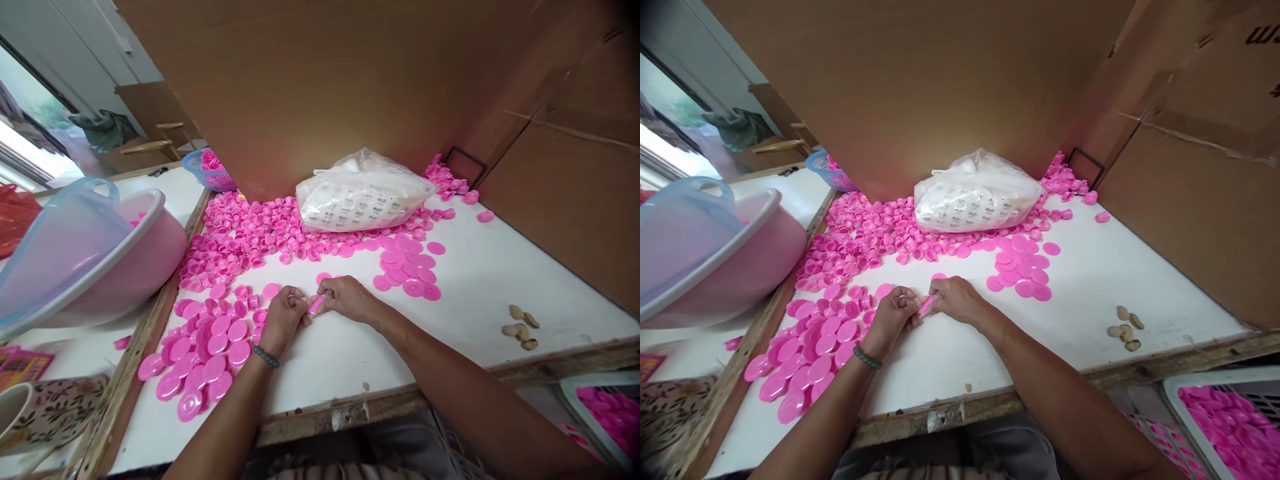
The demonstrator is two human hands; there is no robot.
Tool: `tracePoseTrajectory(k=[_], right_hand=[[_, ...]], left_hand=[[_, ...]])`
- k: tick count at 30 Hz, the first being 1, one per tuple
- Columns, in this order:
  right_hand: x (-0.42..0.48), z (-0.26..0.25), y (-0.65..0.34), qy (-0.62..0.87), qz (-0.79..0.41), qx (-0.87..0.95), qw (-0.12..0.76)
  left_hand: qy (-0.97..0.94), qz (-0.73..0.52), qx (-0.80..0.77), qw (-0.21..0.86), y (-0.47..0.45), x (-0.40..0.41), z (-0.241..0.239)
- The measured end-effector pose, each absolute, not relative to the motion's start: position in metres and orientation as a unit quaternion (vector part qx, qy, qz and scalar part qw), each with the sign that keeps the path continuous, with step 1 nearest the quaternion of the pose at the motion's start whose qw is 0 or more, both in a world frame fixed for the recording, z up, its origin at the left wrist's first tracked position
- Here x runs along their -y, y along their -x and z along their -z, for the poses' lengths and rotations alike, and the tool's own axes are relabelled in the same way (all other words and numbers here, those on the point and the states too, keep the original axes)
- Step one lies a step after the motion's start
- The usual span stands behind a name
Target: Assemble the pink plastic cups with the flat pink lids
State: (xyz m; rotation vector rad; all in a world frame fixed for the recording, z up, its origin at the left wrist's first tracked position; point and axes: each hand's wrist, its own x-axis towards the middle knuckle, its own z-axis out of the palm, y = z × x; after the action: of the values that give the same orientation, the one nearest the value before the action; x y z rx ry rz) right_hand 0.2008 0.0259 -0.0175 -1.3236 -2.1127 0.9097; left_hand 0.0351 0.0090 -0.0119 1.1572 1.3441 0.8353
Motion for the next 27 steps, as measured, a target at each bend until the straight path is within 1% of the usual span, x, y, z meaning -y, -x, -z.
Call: tracePoseTrajectory(k=[2,4,5,7,9,12,14,17,19,23,27], right_hand=[[-0.036,0.015,-0.208,0.513,-0.253,0.770,0.283],[-0.049,0.015,-0.218,0.551,-0.155,0.757,0.314],[-0.056,0.016,-0.223,0.568,-0.112,0.754,0.312],[-0.068,0.021,-0.232,0.591,-0.052,0.757,0.274],[-0.075,0.027,-0.239,0.600,-0.028,0.767,0.226],[-0.076,0.031,-0.240,0.595,-0.030,0.783,0.181],[-0.073,0.027,-0.237,0.584,-0.037,0.793,0.169],[-0.067,0.018,-0.232,0.570,-0.054,0.803,0.167],[-0.064,0.013,-0.228,0.571,-0.051,0.799,0.184],[-0.066,0.014,-0.220,0.568,-0.013,0.789,0.235],[-0.073,0.025,-0.213,0.562,-0.016,0.800,0.210]], left_hand=[[-0.532,-0.375,-0.583,0.487,-0.032,-0.007,0.006],[-0.568,-0.375,-0.634,0.368,-0.024,-0.007,-0.006],[-0.578,-0.366,-0.666,0.295,-0.017,-0.007,-0.014],[-0.582,-0.331,-0.726,0.155,-0.002,-0.009,-0.031],[-0.576,-0.290,-0.763,0.049,0.010,-0.011,-0.044],[-0.597,-0.265,-0.756,-0.039,0.012,-0.015,-0.054],[-0.644,-0.280,-0.711,-0.039,-0.001,-0.018,-0.052],[-0.734,-0.294,-0.612,0.016,-0.031,-0.028,-0.036],[-0.780,-0.266,-0.565,0.048,-0.049,-0.035,-0.020],[-0.830,-0.201,-0.513,0.087,-0.068,-0.045,0.009],[-0.832,-0.211,-0.499,0.118,-0.065,-0.041,0.019]])
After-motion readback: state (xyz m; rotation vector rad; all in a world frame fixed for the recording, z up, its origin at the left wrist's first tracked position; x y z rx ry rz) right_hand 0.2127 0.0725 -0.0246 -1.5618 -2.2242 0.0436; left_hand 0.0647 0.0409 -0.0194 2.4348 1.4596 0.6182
